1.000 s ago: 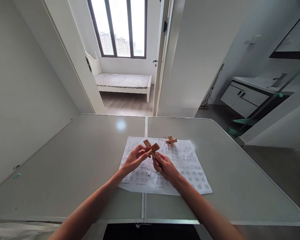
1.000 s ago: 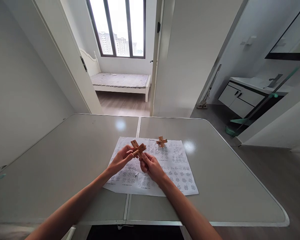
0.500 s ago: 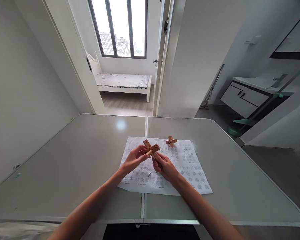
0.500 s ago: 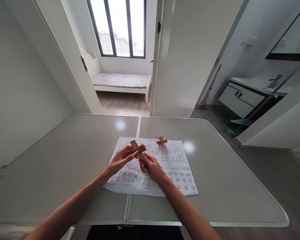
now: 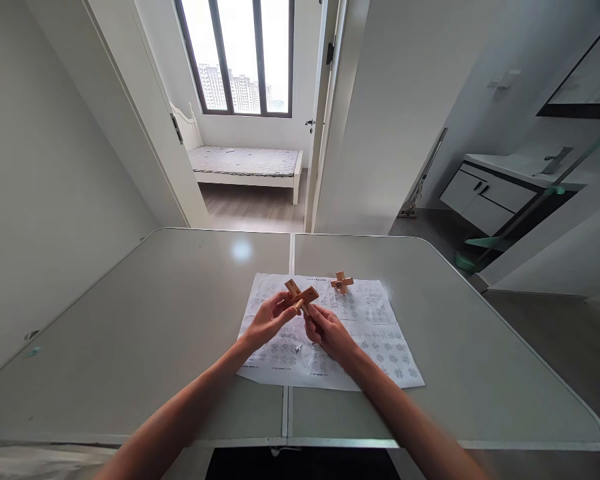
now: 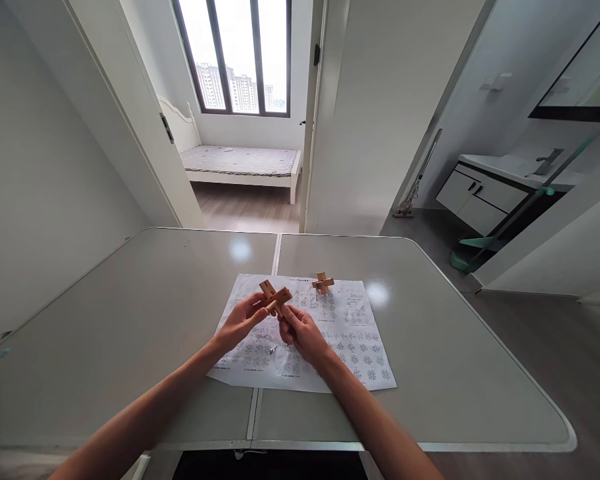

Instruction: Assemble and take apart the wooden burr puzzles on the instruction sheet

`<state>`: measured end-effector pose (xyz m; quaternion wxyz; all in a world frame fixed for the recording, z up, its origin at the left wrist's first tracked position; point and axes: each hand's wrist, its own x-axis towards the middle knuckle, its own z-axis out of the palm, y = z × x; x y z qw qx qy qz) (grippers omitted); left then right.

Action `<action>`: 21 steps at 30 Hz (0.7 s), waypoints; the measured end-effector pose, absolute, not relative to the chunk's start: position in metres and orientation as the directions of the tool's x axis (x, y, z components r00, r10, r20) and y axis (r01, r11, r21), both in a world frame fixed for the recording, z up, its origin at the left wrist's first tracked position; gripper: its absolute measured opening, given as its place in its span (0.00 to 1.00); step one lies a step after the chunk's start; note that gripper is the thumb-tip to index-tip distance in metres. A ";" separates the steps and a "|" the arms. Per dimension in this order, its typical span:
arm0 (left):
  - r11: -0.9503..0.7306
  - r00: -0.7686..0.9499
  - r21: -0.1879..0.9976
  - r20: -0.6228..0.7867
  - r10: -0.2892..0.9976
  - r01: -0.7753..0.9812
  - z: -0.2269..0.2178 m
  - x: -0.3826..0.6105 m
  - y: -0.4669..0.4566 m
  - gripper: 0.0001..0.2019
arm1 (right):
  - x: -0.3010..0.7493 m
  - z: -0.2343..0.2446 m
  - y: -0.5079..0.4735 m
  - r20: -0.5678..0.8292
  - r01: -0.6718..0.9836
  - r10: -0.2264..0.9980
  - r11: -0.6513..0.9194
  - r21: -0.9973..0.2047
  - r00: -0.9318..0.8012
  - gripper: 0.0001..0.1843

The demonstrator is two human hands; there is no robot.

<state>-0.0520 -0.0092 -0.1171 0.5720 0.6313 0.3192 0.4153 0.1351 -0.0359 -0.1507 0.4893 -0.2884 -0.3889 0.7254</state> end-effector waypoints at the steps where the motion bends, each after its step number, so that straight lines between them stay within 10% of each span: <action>1: -0.139 0.442 0.988 0.152 0.884 -0.062 -0.117 -0.052 -0.009 0.23 | 0.135 -0.150 -0.036 -0.037 -0.458 0.938 -0.202 -0.866 -0.344 0.25; 11: -0.284 0.393 0.944 0.200 0.898 0.170 -0.119 -0.051 -0.010 0.20 | 0.139 -0.139 -0.042 0.329 0.202 0.943 0.313 -0.928 0.050 0.14; 21: -0.314 0.318 0.922 0.235 0.919 0.227 -0.124 -0.048 -0.013 0.32 | 0.141 -0.138 -0.038 0.140 -0.306 0.980 0.090 -0.948 -0.145 0.20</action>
